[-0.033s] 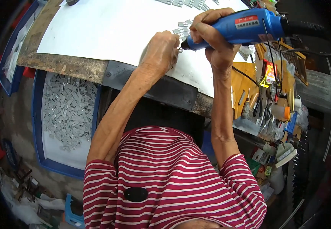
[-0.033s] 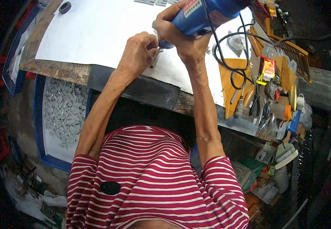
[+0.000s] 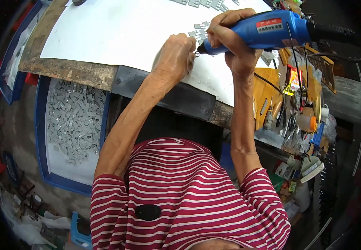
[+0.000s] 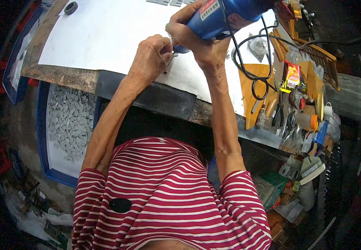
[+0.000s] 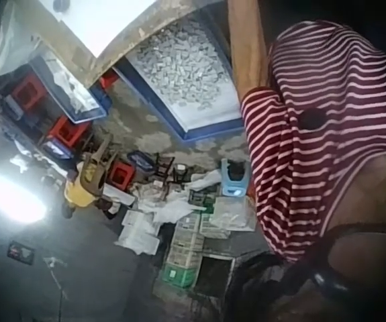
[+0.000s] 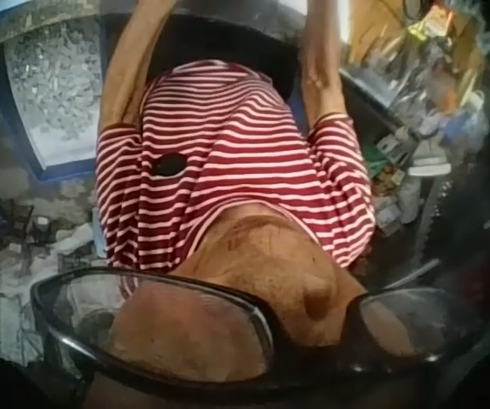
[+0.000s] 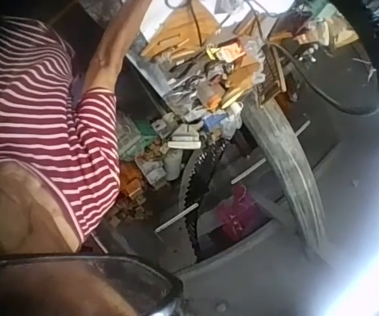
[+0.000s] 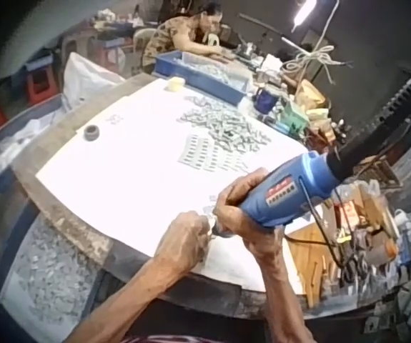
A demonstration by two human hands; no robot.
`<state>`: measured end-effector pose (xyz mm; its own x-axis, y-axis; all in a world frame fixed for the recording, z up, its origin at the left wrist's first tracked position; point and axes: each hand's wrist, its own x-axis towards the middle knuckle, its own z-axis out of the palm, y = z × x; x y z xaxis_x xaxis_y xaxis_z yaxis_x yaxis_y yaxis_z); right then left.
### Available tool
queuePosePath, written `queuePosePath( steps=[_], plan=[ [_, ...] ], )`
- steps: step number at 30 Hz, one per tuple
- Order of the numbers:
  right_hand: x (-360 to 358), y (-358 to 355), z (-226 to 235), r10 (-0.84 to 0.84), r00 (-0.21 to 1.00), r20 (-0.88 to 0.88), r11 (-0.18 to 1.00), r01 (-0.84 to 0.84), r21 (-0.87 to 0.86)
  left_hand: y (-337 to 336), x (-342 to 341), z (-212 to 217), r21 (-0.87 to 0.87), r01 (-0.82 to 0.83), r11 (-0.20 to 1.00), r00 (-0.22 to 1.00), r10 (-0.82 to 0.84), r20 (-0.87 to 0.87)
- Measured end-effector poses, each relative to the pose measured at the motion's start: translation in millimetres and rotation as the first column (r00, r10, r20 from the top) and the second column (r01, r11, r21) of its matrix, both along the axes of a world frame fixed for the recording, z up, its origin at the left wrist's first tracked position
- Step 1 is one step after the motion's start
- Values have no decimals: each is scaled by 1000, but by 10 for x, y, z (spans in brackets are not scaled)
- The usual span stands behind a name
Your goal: Assembling small metal plates using an electric screwdriver.
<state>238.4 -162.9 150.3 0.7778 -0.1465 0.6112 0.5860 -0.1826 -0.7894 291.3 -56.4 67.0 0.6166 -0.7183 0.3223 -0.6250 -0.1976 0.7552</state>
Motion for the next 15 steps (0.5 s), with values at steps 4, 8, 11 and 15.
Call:
queuePosePath(
  steps=[4, 8, 11, 15],
  plan=[
    [-34, 2, 26, 74, 997, -39, 997, -74, -11, 8, -4, -23, -39, 9, 999, 1000, -10, -21],
    [-83, 39, 23, 17, 1000, -22, 999, -16, 32, -6, -18, -7, -24, 45, 999, 998, -44, 34],
    [-147, 39, 86, 50, 998, 38, 991, -54, 121, -8, -36, -1, 55, 17, 998, 999, -19, 33],
    [-278, -12, 219, -38, 991, 129, 997, 29, 75, -19, -58, -7, 45, -27, 999, 998, 25, 60]
  ],
)
